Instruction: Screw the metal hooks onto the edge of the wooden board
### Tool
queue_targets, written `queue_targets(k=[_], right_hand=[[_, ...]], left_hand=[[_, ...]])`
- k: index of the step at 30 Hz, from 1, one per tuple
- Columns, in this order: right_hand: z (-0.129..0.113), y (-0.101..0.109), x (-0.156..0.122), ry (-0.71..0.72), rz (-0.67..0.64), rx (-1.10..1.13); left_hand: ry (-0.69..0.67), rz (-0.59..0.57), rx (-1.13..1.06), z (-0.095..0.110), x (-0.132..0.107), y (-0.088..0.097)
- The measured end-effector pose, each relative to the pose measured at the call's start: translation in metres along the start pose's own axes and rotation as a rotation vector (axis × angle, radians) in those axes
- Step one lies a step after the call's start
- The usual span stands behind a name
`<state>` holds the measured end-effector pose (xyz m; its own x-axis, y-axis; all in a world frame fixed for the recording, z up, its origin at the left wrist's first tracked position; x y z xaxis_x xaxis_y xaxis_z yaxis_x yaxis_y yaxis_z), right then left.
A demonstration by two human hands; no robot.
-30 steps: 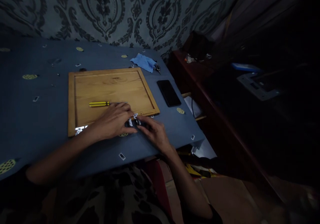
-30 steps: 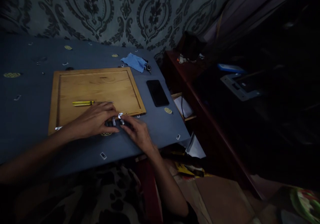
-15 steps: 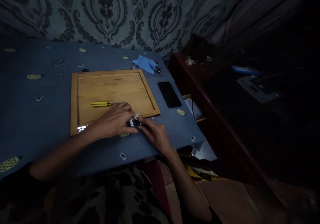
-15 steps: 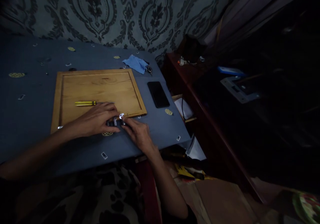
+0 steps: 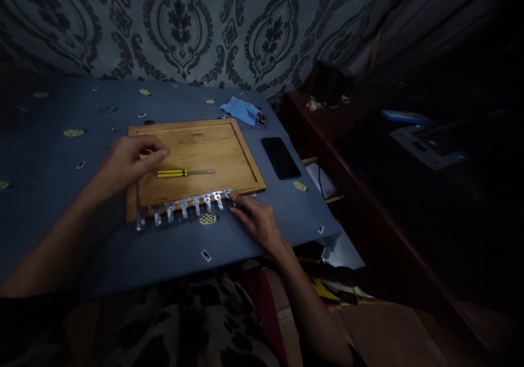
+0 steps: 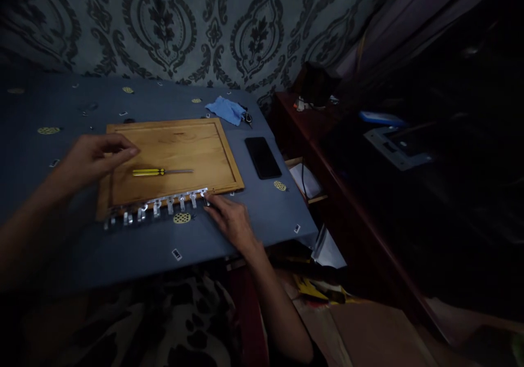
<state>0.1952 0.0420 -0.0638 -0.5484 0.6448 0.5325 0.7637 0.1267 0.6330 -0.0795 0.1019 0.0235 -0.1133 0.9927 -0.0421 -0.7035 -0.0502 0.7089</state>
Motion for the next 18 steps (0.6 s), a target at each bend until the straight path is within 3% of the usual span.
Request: queue_targets(k=[3, 7, 11, 18], right_hand=[[0.001, 0.001, -0.001, -0.004, 0.019, -0.002], [0.002, 0.0, -0.001, -0.019, 0.019, -0.009], [0.003, 0.0, -0.001, -0.031, 0.015, -0.015], [0.003, -0.001, -0.001, -0.03, 0.008, -0.042]], left_hand=[[0.091, 0.223, -0.195, -0.035, 0.004, 0.031], [0.165, 0.379, -0.286, -0.07, 0.004, 0.051], [0.235, 0.45, -0.348, -0.091, 0.004, 0.058], [0.278, 0.472, -0.344, -0.103, 0.007, 0.059]])
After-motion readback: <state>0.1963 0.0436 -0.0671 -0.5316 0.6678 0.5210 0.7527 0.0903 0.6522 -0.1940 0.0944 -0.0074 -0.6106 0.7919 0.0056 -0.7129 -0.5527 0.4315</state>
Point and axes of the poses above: each hand's wrist, its own x-axis towards the middle knuckle, its own y-axis out of the back of the hand, z = x × y, the point moved 9 cm from there along x, towards the middle knuckle, and after that the axes turned 13 degrees about y, right-handed, at the moved point
